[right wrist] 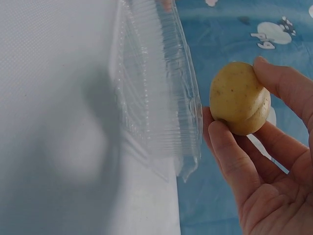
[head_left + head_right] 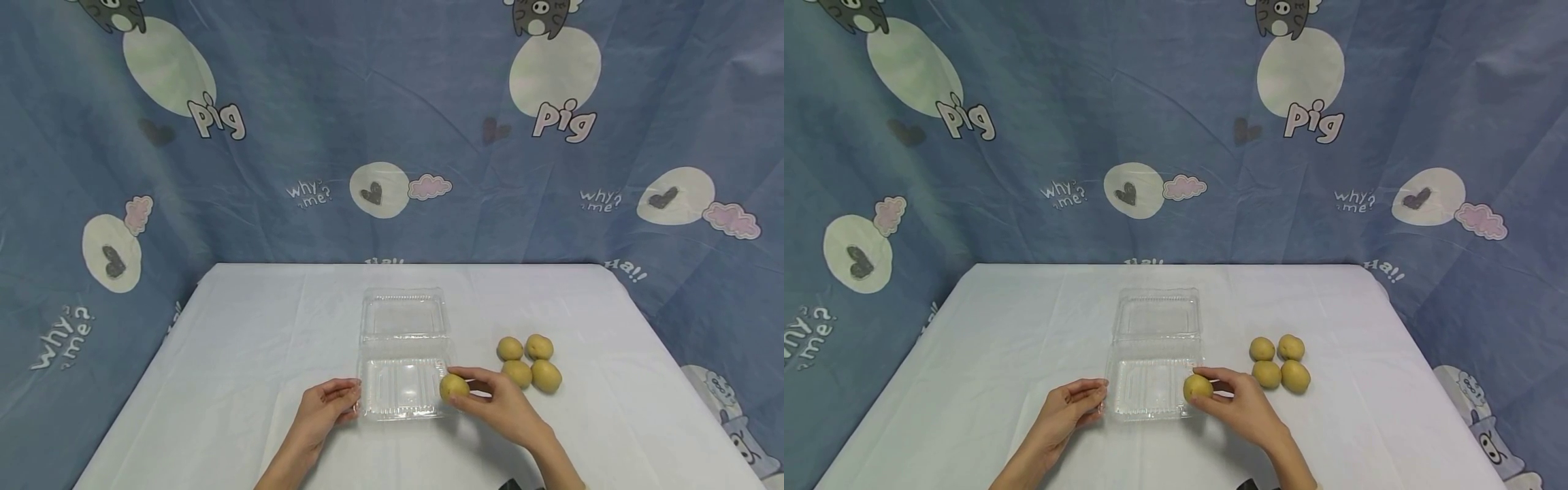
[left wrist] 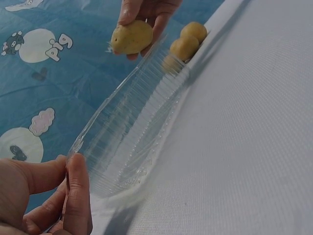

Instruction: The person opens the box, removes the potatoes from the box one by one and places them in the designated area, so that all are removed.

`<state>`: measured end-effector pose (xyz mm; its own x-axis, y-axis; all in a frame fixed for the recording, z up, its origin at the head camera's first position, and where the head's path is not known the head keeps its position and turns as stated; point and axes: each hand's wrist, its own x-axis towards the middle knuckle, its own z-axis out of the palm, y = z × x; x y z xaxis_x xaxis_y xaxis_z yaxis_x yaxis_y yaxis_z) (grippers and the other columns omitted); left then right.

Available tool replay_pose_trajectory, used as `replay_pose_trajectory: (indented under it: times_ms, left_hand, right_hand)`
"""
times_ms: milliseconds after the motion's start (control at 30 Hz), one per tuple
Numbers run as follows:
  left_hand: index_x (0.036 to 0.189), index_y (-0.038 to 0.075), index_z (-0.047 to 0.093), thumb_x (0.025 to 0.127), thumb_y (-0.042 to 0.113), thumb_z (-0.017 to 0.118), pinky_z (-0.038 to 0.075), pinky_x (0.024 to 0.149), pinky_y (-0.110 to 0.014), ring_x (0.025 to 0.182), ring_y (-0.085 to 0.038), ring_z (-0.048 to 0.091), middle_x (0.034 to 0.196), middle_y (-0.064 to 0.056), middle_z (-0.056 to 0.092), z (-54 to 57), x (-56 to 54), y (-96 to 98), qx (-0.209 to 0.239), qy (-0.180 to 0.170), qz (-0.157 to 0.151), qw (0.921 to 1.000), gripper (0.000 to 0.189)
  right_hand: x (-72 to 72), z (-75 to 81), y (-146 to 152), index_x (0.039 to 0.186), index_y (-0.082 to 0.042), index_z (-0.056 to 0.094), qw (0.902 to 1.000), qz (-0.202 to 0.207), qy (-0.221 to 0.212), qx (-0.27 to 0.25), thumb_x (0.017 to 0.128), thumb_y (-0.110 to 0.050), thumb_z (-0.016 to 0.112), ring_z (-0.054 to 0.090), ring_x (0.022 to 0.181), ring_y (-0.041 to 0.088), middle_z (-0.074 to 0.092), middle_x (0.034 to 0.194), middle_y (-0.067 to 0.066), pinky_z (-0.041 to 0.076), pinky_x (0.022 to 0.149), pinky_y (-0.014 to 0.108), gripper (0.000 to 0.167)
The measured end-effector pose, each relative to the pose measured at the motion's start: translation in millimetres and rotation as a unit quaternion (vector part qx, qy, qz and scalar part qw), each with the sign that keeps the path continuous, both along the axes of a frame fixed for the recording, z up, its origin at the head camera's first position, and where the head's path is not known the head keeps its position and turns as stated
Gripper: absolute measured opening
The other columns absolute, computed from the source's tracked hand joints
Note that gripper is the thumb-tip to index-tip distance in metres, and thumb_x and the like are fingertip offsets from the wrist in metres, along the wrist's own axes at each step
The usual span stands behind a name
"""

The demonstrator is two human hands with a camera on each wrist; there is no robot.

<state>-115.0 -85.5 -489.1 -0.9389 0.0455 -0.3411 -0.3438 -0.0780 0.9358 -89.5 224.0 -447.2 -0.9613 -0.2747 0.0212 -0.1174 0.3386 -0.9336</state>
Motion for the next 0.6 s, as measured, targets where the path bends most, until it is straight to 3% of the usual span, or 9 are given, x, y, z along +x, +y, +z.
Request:
replay_pose_trajectory:
  times_ms: [333, 600]
  left_hand:
    - [0.114, -0.010, 0.062, 0.088, 0.008, 0.073, 0.059, 0.068, -0.026, 0.077, -0.014, 0.062, 0.095, -0.011, 0.067, 4.9, 2.0, -0.8, -0.002, 0.004, -0.011, 0.9999, 0.034]
    - [0.114, -0.010, 0.063, 0.088, 0.005, 0.072, 0.059, 0.066, -0.027, 0.075, -0.015, 0.062, 0.091, -0.009, 0.067, 3.5, 1.3, 0.3, -0.001, -0.002, 0.000, 1.0000, 0.031]
  right_hand:
    - [8.5, 0.6, 5.5, 0.127, 0.003, 0.060, 0.9996, -0.007, 0.005, -0.028, 0.087, -0.020, 0.076, 0.061, 0.111, 0.035, 0.061, 0.126, 0.018, 0.055, 0.087, 0.026, 0.049]
    - [9.3, -4.4, 11.6, 0.125, 0.004, 0.062, 0.9990, -0.021, 0.028, -0.026, 0.086, -0.021, 0.078, 0.062, 0.109, 0.033, 0.062, 0.123, 0.016, 0.055, 0.087, 0.026, 0.049]
